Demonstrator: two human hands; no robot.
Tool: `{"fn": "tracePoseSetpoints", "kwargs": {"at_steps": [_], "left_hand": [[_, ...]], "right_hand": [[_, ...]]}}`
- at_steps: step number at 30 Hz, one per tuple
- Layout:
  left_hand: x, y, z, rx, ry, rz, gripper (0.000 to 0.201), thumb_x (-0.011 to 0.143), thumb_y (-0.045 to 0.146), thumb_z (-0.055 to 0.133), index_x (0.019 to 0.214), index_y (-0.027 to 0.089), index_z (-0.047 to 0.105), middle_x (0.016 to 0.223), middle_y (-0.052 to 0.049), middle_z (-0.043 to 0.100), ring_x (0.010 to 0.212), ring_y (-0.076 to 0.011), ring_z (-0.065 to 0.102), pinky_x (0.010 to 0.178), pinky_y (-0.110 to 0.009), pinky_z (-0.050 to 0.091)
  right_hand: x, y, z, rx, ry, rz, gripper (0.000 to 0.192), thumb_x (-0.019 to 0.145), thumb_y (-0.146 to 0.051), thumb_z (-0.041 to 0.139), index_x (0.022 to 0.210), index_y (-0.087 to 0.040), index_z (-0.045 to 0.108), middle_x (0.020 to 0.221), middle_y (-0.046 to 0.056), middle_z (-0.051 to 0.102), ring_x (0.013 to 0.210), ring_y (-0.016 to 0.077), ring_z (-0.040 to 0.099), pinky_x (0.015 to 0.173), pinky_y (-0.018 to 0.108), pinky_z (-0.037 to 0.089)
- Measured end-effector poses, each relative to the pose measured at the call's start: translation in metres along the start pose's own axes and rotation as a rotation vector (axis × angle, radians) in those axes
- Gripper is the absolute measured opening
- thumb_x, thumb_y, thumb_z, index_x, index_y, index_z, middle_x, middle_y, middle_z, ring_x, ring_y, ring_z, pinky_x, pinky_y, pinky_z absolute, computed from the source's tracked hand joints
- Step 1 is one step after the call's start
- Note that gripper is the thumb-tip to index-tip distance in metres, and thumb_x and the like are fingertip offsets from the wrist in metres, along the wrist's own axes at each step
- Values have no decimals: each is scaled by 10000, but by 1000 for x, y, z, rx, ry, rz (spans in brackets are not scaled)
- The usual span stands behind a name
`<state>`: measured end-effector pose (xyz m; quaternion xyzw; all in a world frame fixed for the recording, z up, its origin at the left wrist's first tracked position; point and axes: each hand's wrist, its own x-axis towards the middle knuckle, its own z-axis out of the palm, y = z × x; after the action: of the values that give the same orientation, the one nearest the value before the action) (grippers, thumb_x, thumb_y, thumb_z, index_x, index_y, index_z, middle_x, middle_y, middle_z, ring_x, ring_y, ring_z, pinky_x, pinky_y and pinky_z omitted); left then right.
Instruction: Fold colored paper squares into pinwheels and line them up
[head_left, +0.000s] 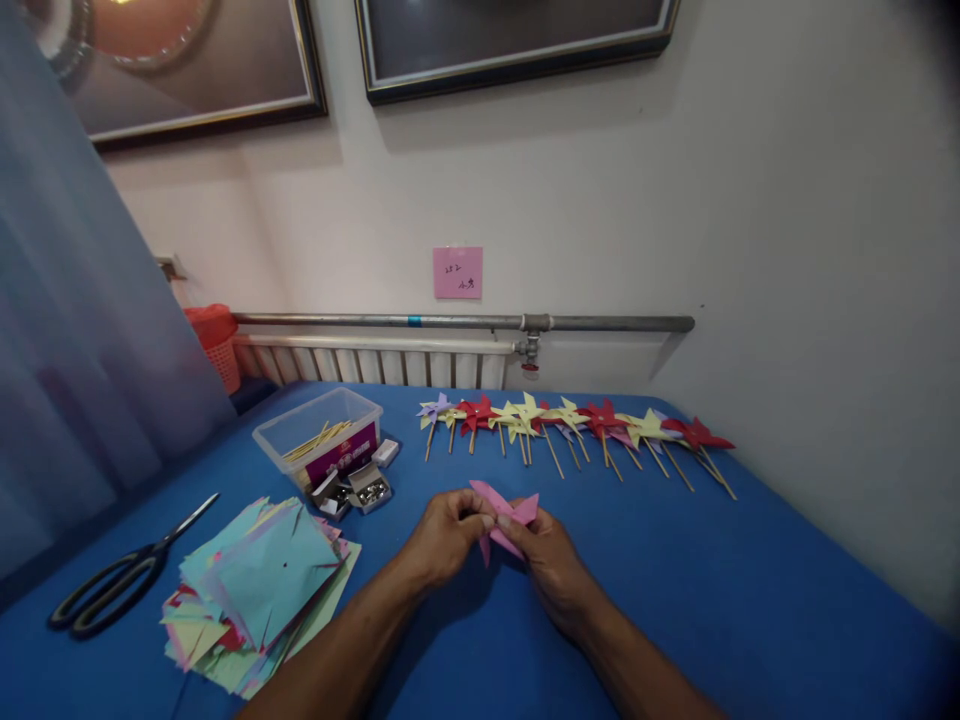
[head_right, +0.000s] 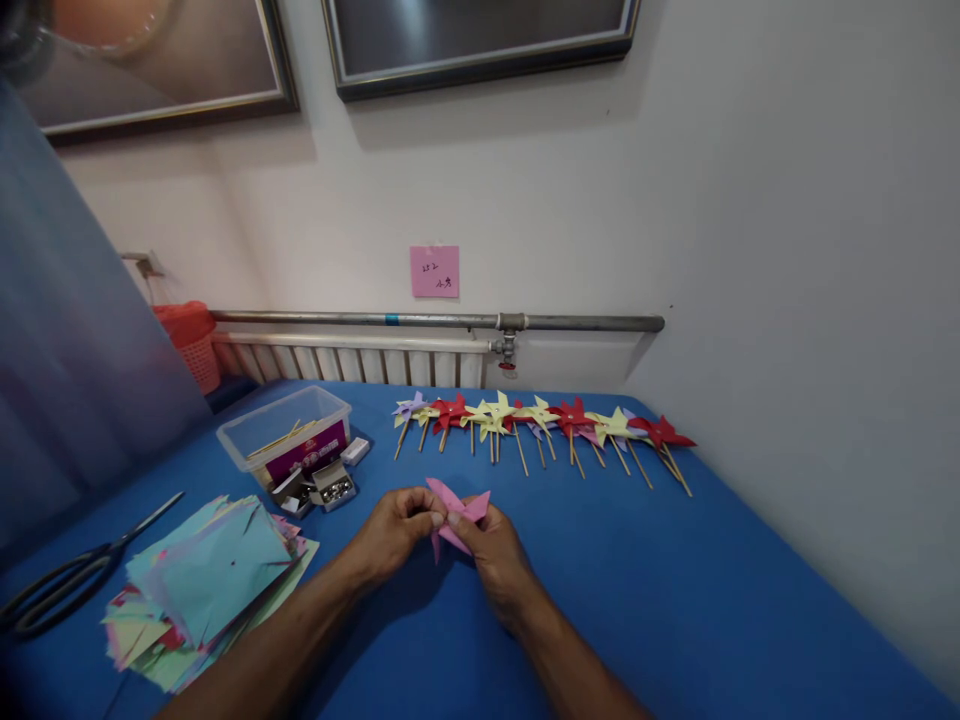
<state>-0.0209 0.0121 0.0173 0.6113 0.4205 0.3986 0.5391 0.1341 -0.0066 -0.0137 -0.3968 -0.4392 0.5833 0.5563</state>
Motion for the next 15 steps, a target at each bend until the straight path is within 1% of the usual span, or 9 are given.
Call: {"fn": "tracePoseSetpoints", "kwargs": {"at_steps": [5,15], "left_hand": [[-2,4,-1,37,-19,12,91,729,239,588,689,159,571,616,38,499,582,-94,418,579,-224,337],[-4,4,-1,129,-19,21,111,757,262,563,697,169,545,610,44,473,571,-92,404,563,-220,315]], "right_hand": [[0,0,-1,34,-17,13,407,650,-496,843,775,-176,626,720,-18,628,690,150,529,705,282,406],[1,1,-2,-29,-10,31,397,663,-503,822,758,-174,621,658,-30,598,613,129,496,599,252,387]]}}
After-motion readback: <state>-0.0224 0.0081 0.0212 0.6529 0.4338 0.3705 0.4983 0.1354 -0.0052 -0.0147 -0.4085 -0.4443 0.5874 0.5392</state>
